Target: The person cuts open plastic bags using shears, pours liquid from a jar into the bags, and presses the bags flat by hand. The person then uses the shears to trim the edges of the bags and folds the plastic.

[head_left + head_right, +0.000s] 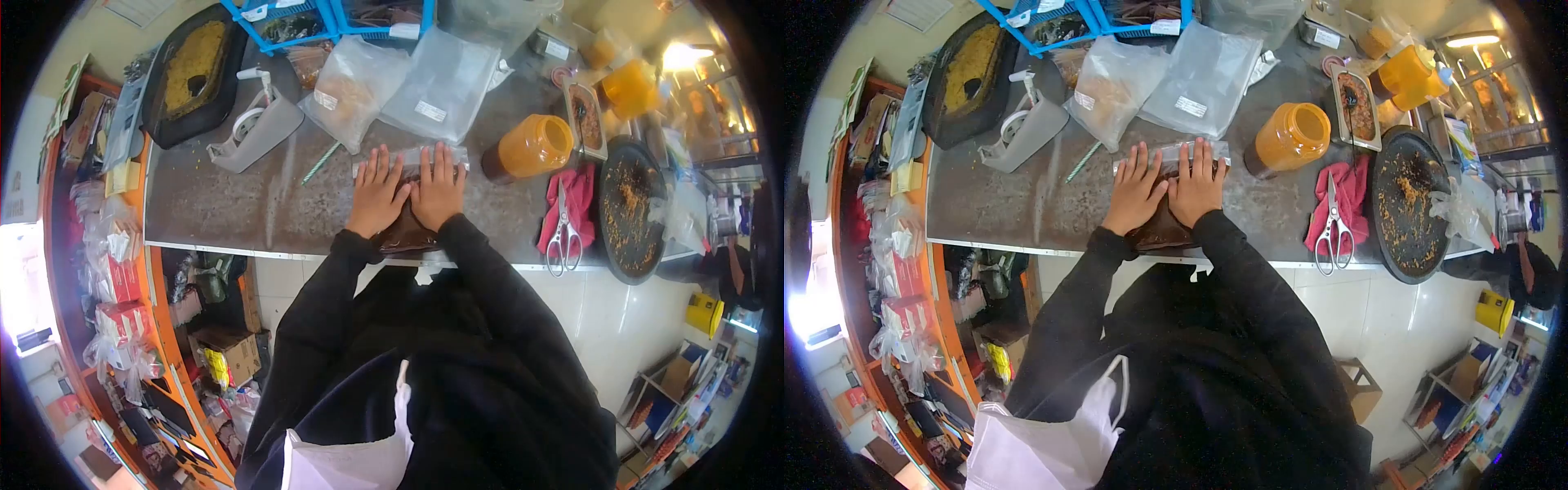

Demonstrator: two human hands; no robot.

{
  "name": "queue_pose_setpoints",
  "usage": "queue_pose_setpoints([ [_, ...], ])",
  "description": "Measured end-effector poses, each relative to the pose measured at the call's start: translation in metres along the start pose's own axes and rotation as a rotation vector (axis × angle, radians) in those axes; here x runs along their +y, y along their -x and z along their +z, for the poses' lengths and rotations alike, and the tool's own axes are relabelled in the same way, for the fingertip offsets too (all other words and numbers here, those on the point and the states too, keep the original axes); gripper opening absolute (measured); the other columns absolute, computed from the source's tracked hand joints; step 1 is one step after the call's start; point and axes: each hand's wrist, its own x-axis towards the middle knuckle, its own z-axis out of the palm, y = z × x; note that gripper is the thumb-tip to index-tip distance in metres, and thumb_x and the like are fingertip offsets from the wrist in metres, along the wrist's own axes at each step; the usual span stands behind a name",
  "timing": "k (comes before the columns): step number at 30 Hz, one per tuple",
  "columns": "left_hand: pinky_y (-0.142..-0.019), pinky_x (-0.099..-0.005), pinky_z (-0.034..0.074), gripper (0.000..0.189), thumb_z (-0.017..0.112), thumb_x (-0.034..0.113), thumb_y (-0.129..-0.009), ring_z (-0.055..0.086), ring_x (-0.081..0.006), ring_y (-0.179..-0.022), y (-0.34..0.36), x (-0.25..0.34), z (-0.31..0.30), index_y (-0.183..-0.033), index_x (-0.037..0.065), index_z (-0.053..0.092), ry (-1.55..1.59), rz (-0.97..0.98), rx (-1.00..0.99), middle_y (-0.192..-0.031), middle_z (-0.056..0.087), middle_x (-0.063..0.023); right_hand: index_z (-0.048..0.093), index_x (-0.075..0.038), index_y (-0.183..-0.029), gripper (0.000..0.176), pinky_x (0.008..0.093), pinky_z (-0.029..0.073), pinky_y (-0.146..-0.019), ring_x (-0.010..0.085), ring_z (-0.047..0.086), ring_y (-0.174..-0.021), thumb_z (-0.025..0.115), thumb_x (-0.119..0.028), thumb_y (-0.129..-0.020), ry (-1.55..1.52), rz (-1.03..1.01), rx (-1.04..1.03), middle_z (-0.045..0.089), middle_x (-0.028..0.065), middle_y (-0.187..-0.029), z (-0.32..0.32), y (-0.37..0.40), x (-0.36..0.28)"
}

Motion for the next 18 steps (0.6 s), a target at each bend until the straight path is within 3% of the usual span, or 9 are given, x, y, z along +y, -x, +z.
queue_pose_setpoints([
  [2,-0.115,-0.0519,0.022,0.06,0.055,0.031,-0.096,0.028,-0.0376,-0.144,0.005,0.008,-0.029,-0.148,0.007,0.038,0.026,0.043,0.084,-0.156,0.03,-0.0197,0.032,-0.002,-0.15,0.069,0.0585,0.016,-0.115,0.0396,0.023,-0.145,0.055,-0.03,-0.091,-0.056,-0.01,0.029,0.027,0.0246,-0.156,-0.002,-0.004,0.006],
  [5,-0.113,-0.0482,0.03,0.061,0.064,0.032,-0.09,0.034,-0.0319,-0.143,0.062,0.01,-0.064,-0.143,0.009,0.047,0.217,0.179,0.051,-0.153,0.039,-0.0139,0.032,-0.004,-0.151,0.067,0.0586,0.013,-0.116,0.039,0.021,-0.146,0.054,-0.031,-0.093,-0.122,0.008,0.069,0.027,0.022,-0.157,-0.058,0.016,-0.005],
  [7,-0.109,-0.042,0.037,0.059,0.069,0.027,-0.087,0.041,-0.026,-0.139,0.109,-0.01,-0.046,-0.139,0.009,0.051,0.137,0.196,-0.08,-0.149,0.046,-0.0088,0.033,-0.008,-0.151,0.067,0.0556,0.012,-0.117,0.037,0.021,-0.147,0.055,-0.035,-0.094,-0.23,-0.109,-0.091,0.027,0.0181,-0.158,-0.07,0.04,0.0],
  [9,-0.107,-0.0407,0.039,0.055,0.069,0.024,-0.087,0.045,-0.0252,-0.136,0.133,-0.03,-0.023,-0.138,0.008,0.053,0.005,0.26,-0.072,-0.147,0.048,-0.0082,0.034,-0.01,-0.151,0.068,0.0532,0.013,-0.118,0.0353,0.021,-0.147,0.056,-0.038,-0.093,-0.291,-0.249,-0.254,0.027,0.0171,-0.158,-0.063,0.06,0.006],
  [10,-0.106,-0.04,0.04,0.054,0.068,0.023,-0.087,0.046,-0.0248,-0.135,0.134,-0.034,-0.022,-0.137,0.008,0.054,-0.062,0.297,-0.065,-0.147,0.049,-0.0079,0.035,-0.011,-0.151,0.068,0.0503,0.014,-0.119,0.0348,0.021,-0.147,0.055,-0.042,-0.093,-0.197,-0.277,-0.242,0.028,0.0166,-0.158,-0.061,0.062,0.008],
  [13,-0.105,-0.0405,0.041,0.05,0.067,0.017,-0.087,0.05,-0.0253,-0.132,0.13,-0.036,-0.025,-0.135,0.008,0.056,0.211,0.197,-0.007,-0.145,0.051,-0.0078,0.036,-0.011,-0.15,0.069,0.0502,0.015,-0.119,0.0351,0.021,-0.147,0.054,-0.044,-0.093,-0.206,-0.3,-0.228,0.027,0.0169,-0.158,-0.05,0.047,0.009],
  [16,-0.101,-0.0389,0.044,0.048,0.068,0.014,-0.086,0.052,-0.0246,-0.129,0.116,-0.041,-0.038,-0.132,0.007,0.058,0.165,0.194,-0.056,-0.143,0.053,-0.0086,0.037,-0.01,-0.15,0.07,0.0528,0.015,-0.118,0.0371,0.021,-0.147,0.054,-0.047,-0.092,-0.163,-0.327,-0.194,0.028,0.017,-0.157,-0.037,0.038,0.008],
  [18,-0.095,-0.0371,0.048,0.044,0.069,0.013,-0.085,0.054,-0.0246,-0.127,0.111,-0.044,-0.036,-0.127,0.006,0.061,0.076,0.257,0.02,-0.137,0.057,-0.0085,0.038,-0.011,-0.149,0.07,0.0547,0.016,-0.117,0.0374,0.022,-0.146,0.055,-0.048,-0.092,-0.148,-0.326,-0.16,0.03,0.0169,-0.156,-0.04,0.034,0.003],
])
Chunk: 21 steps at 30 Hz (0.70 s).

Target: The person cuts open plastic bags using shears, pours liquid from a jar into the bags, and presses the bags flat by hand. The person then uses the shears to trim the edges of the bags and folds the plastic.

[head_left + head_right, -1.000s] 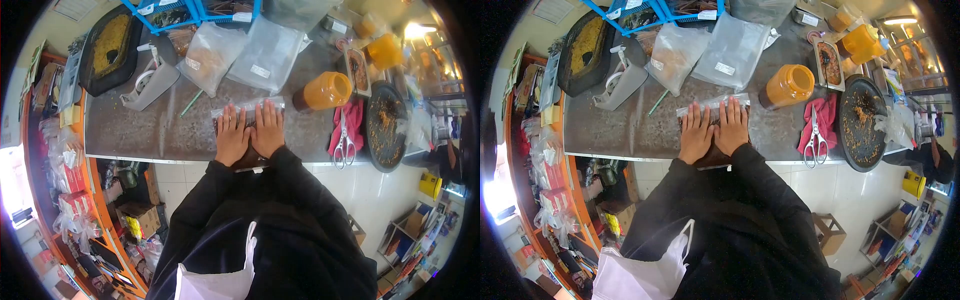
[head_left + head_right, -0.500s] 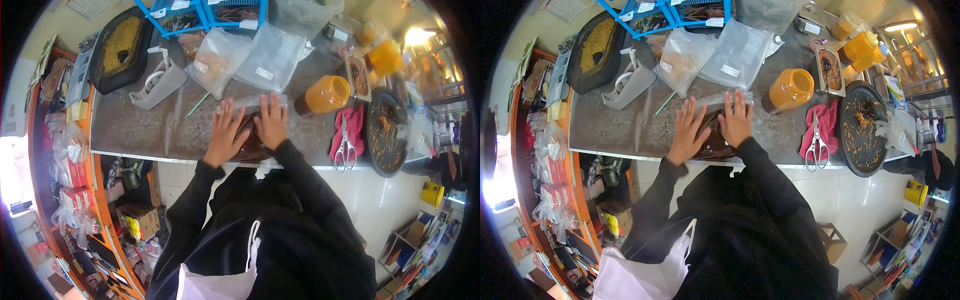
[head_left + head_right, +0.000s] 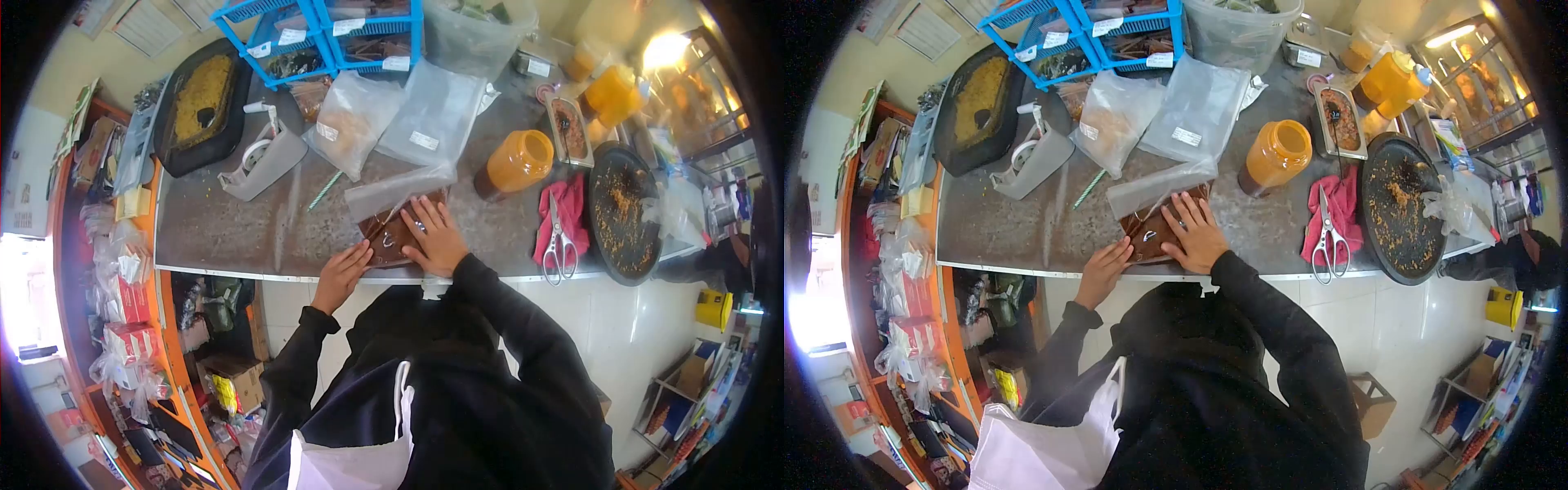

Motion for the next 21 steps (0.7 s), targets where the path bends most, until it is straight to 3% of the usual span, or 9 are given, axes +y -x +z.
queue_pose_setpoints([
  [2,-0.089,-0.0357,0.051,0.038,0.069,0.012,-0.084,0.058,-0.0245,-0.121,-0.01,0.0,-0.003,-0.121,0.005,0.064,-0.07,0.063,0.073,-0.129,0.063,-0.0082,0.041,-0.012,-0.147,0.068,0.0567,0.017,-0.116,0.0379,0.025,-0.144,0.058,-0.047,-0.091,-0.01,0.037,0.04,0.033,0.0166,-0.154,-0.02,0.006,-0.018],
  [5,-0.081,-0.0342,0.054,0.027,0.07,0.011,-0.083,0.065,-0.0244,-0.107,-0.047,0.024,-0.034,-0.109,0.004,0.069,-0.1,0.122,0.2,-0.113,0.07,-0.0083,0.045,-0.016,-0.144,0.066,0.0603,0.019,-0.113,0.0369,0.031,-0.14,0.068,-0.039,-0.087,-0.207,-0.118,0.071,0.039,0.0132,-0.15,-0.031,0.011,-0.036],
  [6,-0.079,-0.0341,0.054,0.023,0.07,0.01,-0.083,0.067,-0.0246,-0.101,-0.07,0.041,-0.056,-0.105,0.004,0.07,-0.089,0.117,0.243,-0.107,0.071,-0.0087,0.059,-0.015,-0.132,0.052,0.0521,0.037,-0.105,0.0324,0.051,-0.124,0.074,-0.022,-0.083,-0.211,-0.139,0.208,0.057,0.0113,-0.132,-0.035,0.006,-0.043],
  [9,-0.075,-0.0304,0.055,0.015,0.069,0.003,-0.083,0.071,-0.0226,-0.084,-0.115,0.076,-0.105,-0.097,0.001,0.073,0.06,0.063,0.379,-0.095,0.073,-0.0099,0.07,-0.011,-0.116,0.033,0.0398,0.05,-0.087,0.0281,0.064,-0.102,0.072,-0.01,-0.083,-0.615,0.092,0.489,0.068,0.0106,-0.109,-0.061,-0.01,-0.051],
  [10,-0.074,-0.0286,0.055,0.013,0.068,0.0,-0.083,0.071,-0.0214,-0.079,-0.125,0.086,-0.118,-0.095,0.0,0.073,0.13,0.042,0.421,-0.092,0.074,-0.0103,0.073,-0.007,-0.103,0.02,0.033,0.053,-0.072,0.0261,0.068,-0.084,0.069,-0.005,-0.084,-0.577,0.083,0.625,0.07,0.0113,-0.094,-0.096,-0.021,-0.059],
  [13,-0.071,-0.0281,0.054,0.009,0.071,0.002,-0.083,0.07,-0.0211,-0.076,-0.149,0.112,-0.142,-0.09,0.001,0.075,0.559,-0.277,0.372,-0.087,0.073,-0.0113,0.072,-0.006,-0.106,0.021,0.0332,0.052,-0.073,0.0265,0.067,-0.083,0.068,-0.007,-0.085,-0.862,0.116,0.504,0.07,0.0111,-0.096,-0.136,-0.023,-0.06],
  [14,-0.069,-0.0254,0.053,0.009,0.071,0.003,-0.084,0.069,-0.0165,-0.073,-0.155,0.113,-0.141,-0.091,0.0,0.075,0.608,-0.295,0.339,-0.085,0.074,-0.0104,0.073,-0.004,-0.102,0.017,0.0323,0.051,-0.067,0.0253,0.066,-0.076,0.069,-0.009,-0.087,-0.844,0.09,0.593,0.07,0.0103,-0.088,-0.141,-0.025,-0.062],
  [18,-0.065,-0.0245,0.051,0.007,0.071,0.005,-0.084,0.064,-0.0095,-0.065,-0.157,0.121,-0.118,-0.087,0.0,0.075,0.459,-0.272,0.273,-0.077,0.073,-0.0087,0.073,-0.002,-0.091,0.011,0.0319,0.047,-0.06,0.0237,0.062,-0.065,0.069,-0.012,-0.086,-0.823,0.268,0.562,0.066,0.01,-0.076,-0.126,-0.014,-0.045],
  [21,-0.062,-0.0246,0.049,0.008,0.072,0.006,-0.084,0.062,-0.0082,-0.065,-0.156,0.113,-0.095,-0.089,0.0,0.075,0.58,-0.408,0.204,-0.075,0.072,-0.0085,0.071,-0.002,-0.091,0.01,0.0325,0.048,-0.065,0.0257,0.063,-0.072,0.067,-0.01,-0.087,-0.915,0.413,0.532,0.067,0.0109,-0.081,-0.108,0.002,-0.042],
])
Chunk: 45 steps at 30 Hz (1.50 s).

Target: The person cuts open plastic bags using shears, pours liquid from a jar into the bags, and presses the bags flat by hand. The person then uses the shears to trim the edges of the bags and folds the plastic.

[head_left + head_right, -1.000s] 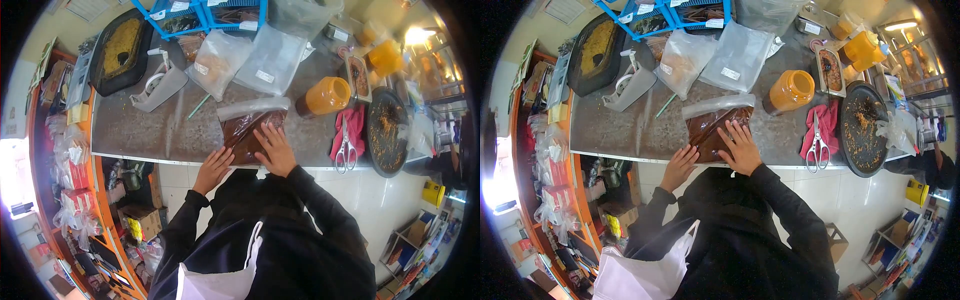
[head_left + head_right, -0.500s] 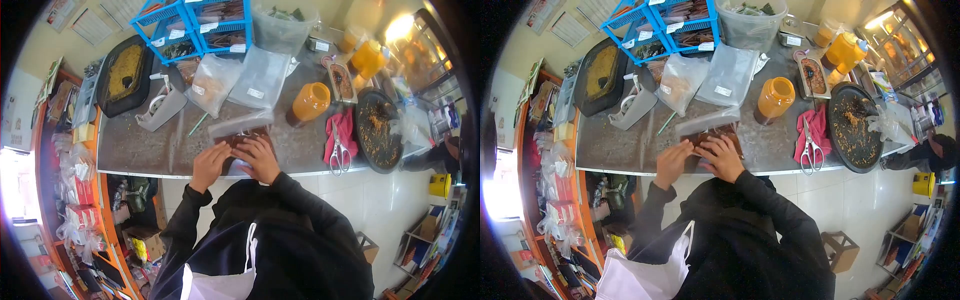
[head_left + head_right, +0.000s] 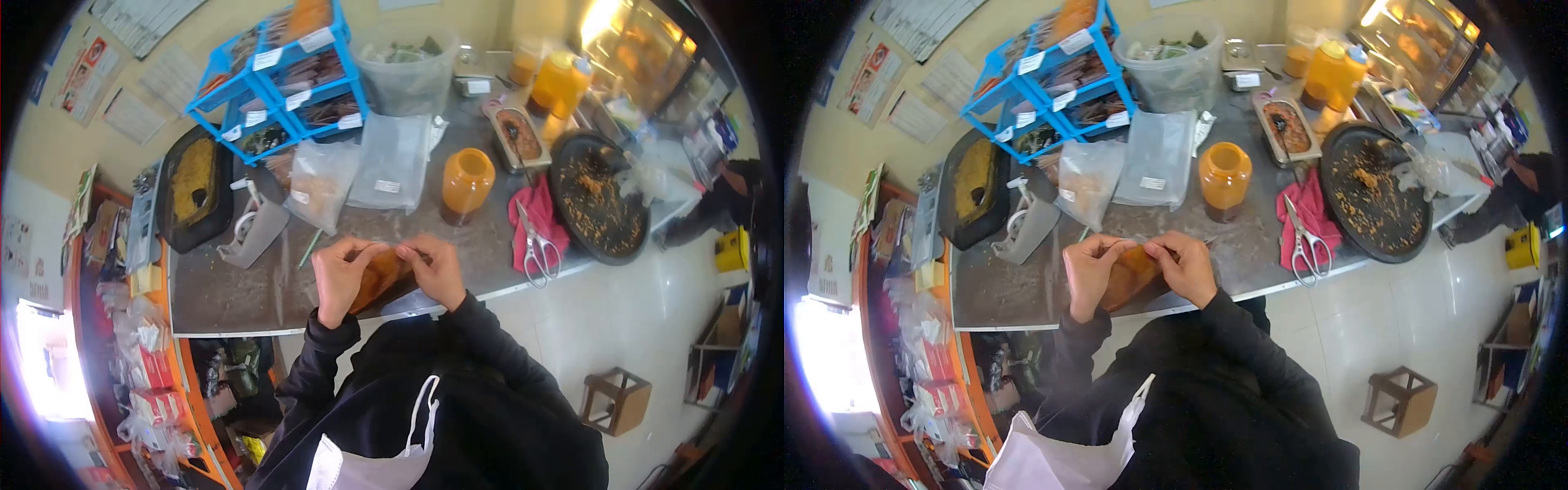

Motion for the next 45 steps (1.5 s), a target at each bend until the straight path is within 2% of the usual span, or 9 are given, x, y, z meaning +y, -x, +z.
queue_pose_setpoints([
  [5,-0.062,-0.026,0.048,0.008,0.069,0.005,-0.087,0.062,-0.0091,-0.067,0.003,-0.023,0.028,-0.09,-0.002,0.071,0.118,0.032,-0.036,-0.077,0.07,-0.0091,0.068,-0.002,-0.094,0.009,0.0413,0.047,-0.078,0.0316,0.06,-0.086,0.062,-0.007,-0.089,0.448,-0.355,0.434,0.066,0.0124,-0.09,-0.046,0.019,0.044],
  [9,-0.057,-0.0309,0.045,0.006,0.063,0.004,-0.091,0.06,-0.0166,-0.061,0.001,-0.022,0.041,-0.086,0.0,0.063,-0.199,0.34,0.115,-0.072,0.061,-0.0132,0.06,-0.003,-0.105,0.026,0.0442,0.044,-0.081,0.0347,0.056,-0.094,0.07,-0.015,-0.084,1.064,-0.042,0.868,0.059,0.0162,-0.099,-0.15,0.056,0.111],
  [15,-0.055,-0.0264,0.043,0.005,0.067,0.002,-0.089,0.055,-0.0108,-0.058,-0.006,-0.001,0.033,-0.085,-0.001,0.066,-0.138,0.354,0.034,-0.069,0.062,-0.01,0.058,-0.002,-0.114,0.041,0.0454,0.05,-0.081,0.0383,0.058,-0.099,0.075,-0.013,-0.078,1.116,0.345,0.401,0.057,0.0191,-0.102,-0.195,0.081,0.122],
  [19,-0.057,-0.0232,0.044,0.004,0.067,0.0,-0.089,0.055,-0.0059,-0.064,-0.022,0.014,0.014,-0.086,-0.003,0.067,-0.022,0.255,-0.16,-0.072,0.066,-0.0035,0.057,0.001,-0.115,0.035,0.0466,0.05,-0.079,0.0409,0.06,-0.095,0.065,-0.004,-0.081,1.064,0.264,0.397,0.058,0.0223,-0.104,-0.205,0.092,0.128],
  [22,-0.058,-0.0227,0.044,0.004,0.067,-0.001,-0.089,0.056,-0.0051,-0.068,-0.029,-0.017,0.019,-0.087,-0.003,0.068,0.042,0.194,-0.267,-0.076,0.067,-0.0021,0.057,0.002,-0.117,0.035,0.041,0.051,-0.077,0.0343,0.063,-0.086,0.063,-0.003,-0.082,0.814,0.246,0.433,0.06,0.0204,-0.1,-0.231,0.135,0.138],
  [27,-0.06,-0.0227,0.046,0.004,0.068,0.0,-0.088,0.059,-0.0093,-0.068,-0.027,-0.018,0.013,-0.089,-0.003,0.07,-0.018,0.199,-0.344,-0.079,0.067,-0.0051,0.059,0.002,-0.111,0.037,0.0284,0.047,-0.072,0.0175,0.056,-0.077,0.068,-0.006,-0.076,0.119,0.41,0.271,0.057,0.0099,-0.09,-0.212,0.163,0.0],
  [29,-0.061,-0.0226,0.047,0.005,0.067,0.0,-0.088,0.06,-0.0124,-0.066,-0.037,0.002,0.003,-0.09,-0.002,0.07,-0.159,0.393,-0.366,-0.079,0.066,-0.0064,0.059,0.001,-0.109,0.041,0.0282,0.046,-0.07,0.0183,0.057,-0.077,0.071,-0.009,-0.071,0.322,0.232,0.084,0.056,0.0096,-0.089,-0.202,0.142,-0.027],
  [39,-0.07,-0.0289,0.047,0.007,0.07,0.001,-0.083,0.059,-0.0172,-0.078,-0.041,0.022,-0.006,-0.09,0.0,0.071,-0.188,0.444,-0.46,-0.088,0.061,-0.006,0.063,0.003,-0.113,0.053,0.0364,0.05,-0.074,0.0284,0.061,-0.084,0.075,-0.018,-0.066,0.514,-0.237,-0.319,0.056,0.0135,-0.095,-0.155,0.02,-0.018],
  [45,-0.068,-0.0292,0.045,0.009,0.074,0.003,-0.08,0.056,-0.0184,-0.078,-0.039,0.023,-0.007,-0.089,0.002,0.072,-0.156,0.364,-0.439,-0.086,0.053,-0.0056,0.065,0.004,-0.115,0.053,0.0355,0.051,-0.075,0.0269,0.062,-0.082,0.075,-0.02,-0.069,0.423,-0.244,-0.43,0.057,0.0133,-0.097,-0.135,-0.011,-0.016],
])
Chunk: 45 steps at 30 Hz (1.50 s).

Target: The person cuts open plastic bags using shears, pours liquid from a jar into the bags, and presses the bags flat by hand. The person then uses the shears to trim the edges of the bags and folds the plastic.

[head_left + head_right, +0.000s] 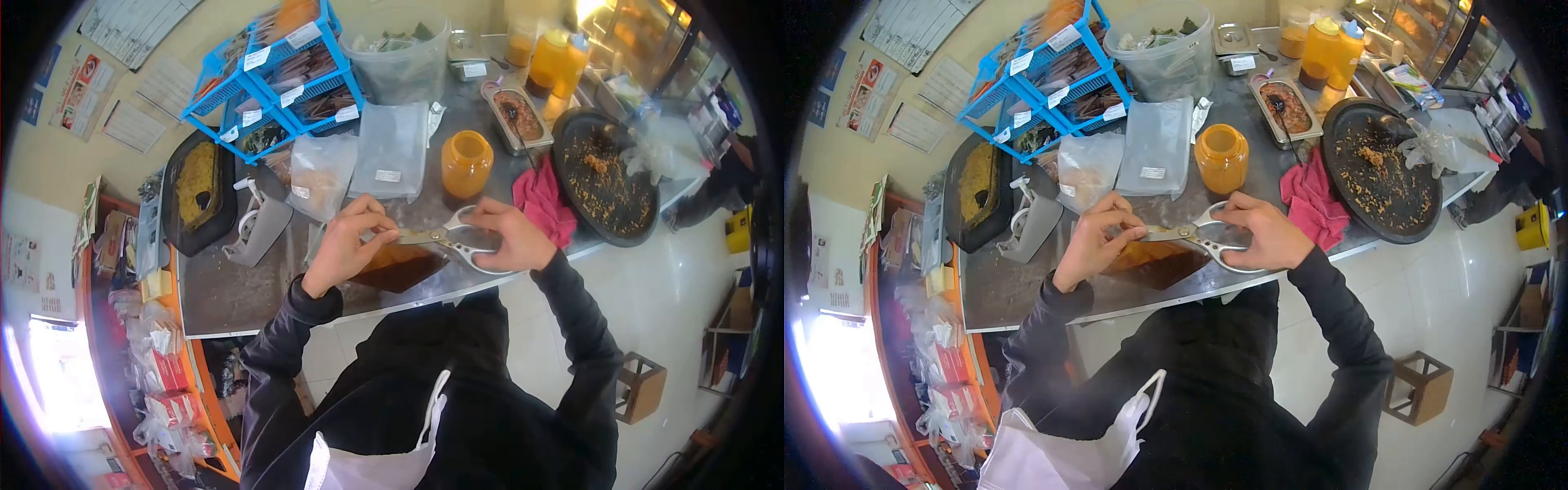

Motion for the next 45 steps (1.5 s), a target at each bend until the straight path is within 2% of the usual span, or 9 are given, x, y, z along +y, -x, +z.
queue_pose_setpoints([
  [5,-0.065,-0.0306,0.045,0.01,0.077,0.006,-0.079,0.054,-0.0197,-0.084,0.003,-0.01,-0.003,-0.088,0.006,0.073,-0.129,0.036,0.087,-0.09,0.043,-0.0053,0.068,0.002,-0.111,0.048,0.0336,0.05,-0.069,0.0248,0.063,-0.079,0.076,-0.016,-0.068,0.015,0.034,-0.063,0.058,0.0111,-0.095,-0.002,-0.011,0.004],
  [11,-0.073,-0.0227,0.047,0.011,0.077,0.006,-0.081,0.046,-0.0115,-0.088,0.007,-0.029,0.011,-0.091,0.003,0.075,0.415,-0.18,0.086,-0.094,0.037,-0.001,0.071,-0.001,-0.108,0.043,0.0376,0.05,-0.064,0.0271,0.064,-0.073,0.074,-0.023,-0.07,0.147,0.018,-0.091,0.061,0.0087,-0.088,0.002,-0.012,0.005],
  [23,-0.086,-0.0271,0.04,0.01,0.078,0.009,-0.081,0.045,-0.0128,-0.095,0.004,-0.025,0.011,-0.09,0.004,0.076,0.316,-0.212,0.066,-0.096,0.043,-0.0006,0.071,-0.005,-0.106,0.048,0.0381,0.049,-0.062,0.028,0.064,-0.074,0.075,-0.031,-0.066,0.228,0.042,-0.057,0.061,0.0071,-0.09,0.016,-0.018,-0.001],
  [28,-0.067,-0.0213,0.043,0.012,0.076,0.013,-0.085,0.049,-0.0101,-0.095,0.005,-0.053,0.016,-0.091,0.004,0.074,0.455,-0.237,0.069,-0.097,0.052,-0.0016,0.071,-0.005,-0.103,0.044,0.0401,0.05,-0.064,0.0303,0.065,-0.077,0.075,-0.028,-0.066,0.297,0.044,0.092,0.061,0.0088,-0.09,0.013,0.004,-0.007],
  [32,-0.085,-0.0257,0.047,0.012,0.069,0.007,-0.091,0.056,-0.0111,-0.098,0.008,-0.06,0.015,-0.1,-0.001,0.069,0.855,-0.504,0.037,-0.109,0.055,-0.0015,0.07,-0.005,-0.101,0.04,0.0384,0.051,-0.065,0.03,0.064,-0.072,0.077,-0.018,-0.063,0.145,0.443,0.099,0.061,0.0118,-0.083,-0.025,0.08,-0.008],
  [37,-0.078,-0.025,0.049,0.012,0.067,0.009,-0.093,0.057,-0.0101,-0.098,0.005,-0.055,0.017,-0.101,0.0,0.067,0.877,-0.552,0.059,-0.106,0.057,-0.0002,0.07,-0.003,-0.106,0.039,0.0389,0.05,-0.073,0.0308,0.063,-0.082,0.077,-0.012,-0.069,0.53,0.857,0.449,0.061,0.0129,-0.084,-0.007,0.15,0.043],
  [41,-0.057,-0.0198,0.038,0.012,0.068,0.012,-0.094,0.052,-0.0044,-0.07,0.004,-0.053,0.022,-0.099,0.001,0.067,0.848,-0.466,0.074,-0.092,0.062,0.0015,0.065,-0.001,-0.117,0.04,0.0423,0.049,-0.083,0.0368,0.06,-0.096,0.074,-0.011,-0.079,0.658,0.665,0.654,0.063,0.0196,-0.098,0.033,0.135,0.107],
  [44,-0.056,-0.0192,0.036,0.011,0.067,0.012,-0.094,0.049,-0.0037,-0.068,0.007,-0.047,0.02,-0.097,0.002,0.066,0.802,-0.514,0.085,-0.085,0.061,0.0018,0.065,-0.001,-0.115,0.032,0.0407,0.048,-0.088,0.036,0.06,-0.101,0.07,-0.009,-0.085,0.585,0.499,0.961,0.065,0.0186,-0.106,0.056,0.084,0.056],
  [45,-0.058,-0.0192,0.038,0.011,0.067,0.012,-0.094,0.05,-0.0033,-0.071,0.006,-0.046,0.02,-0.096,0.002,0.066,0.809,-0.503,0.076,-0.088,0.06,0.0022,0.066,-0.003,-0.117,0.032,0.0403,0.047,-0.088,0.0343,0.061,-0.1,0.07,-0.008,-0.085,0.417,0.361,0.833,0.064,0.0174,-0.11,0.065,0.062,0.026],
])
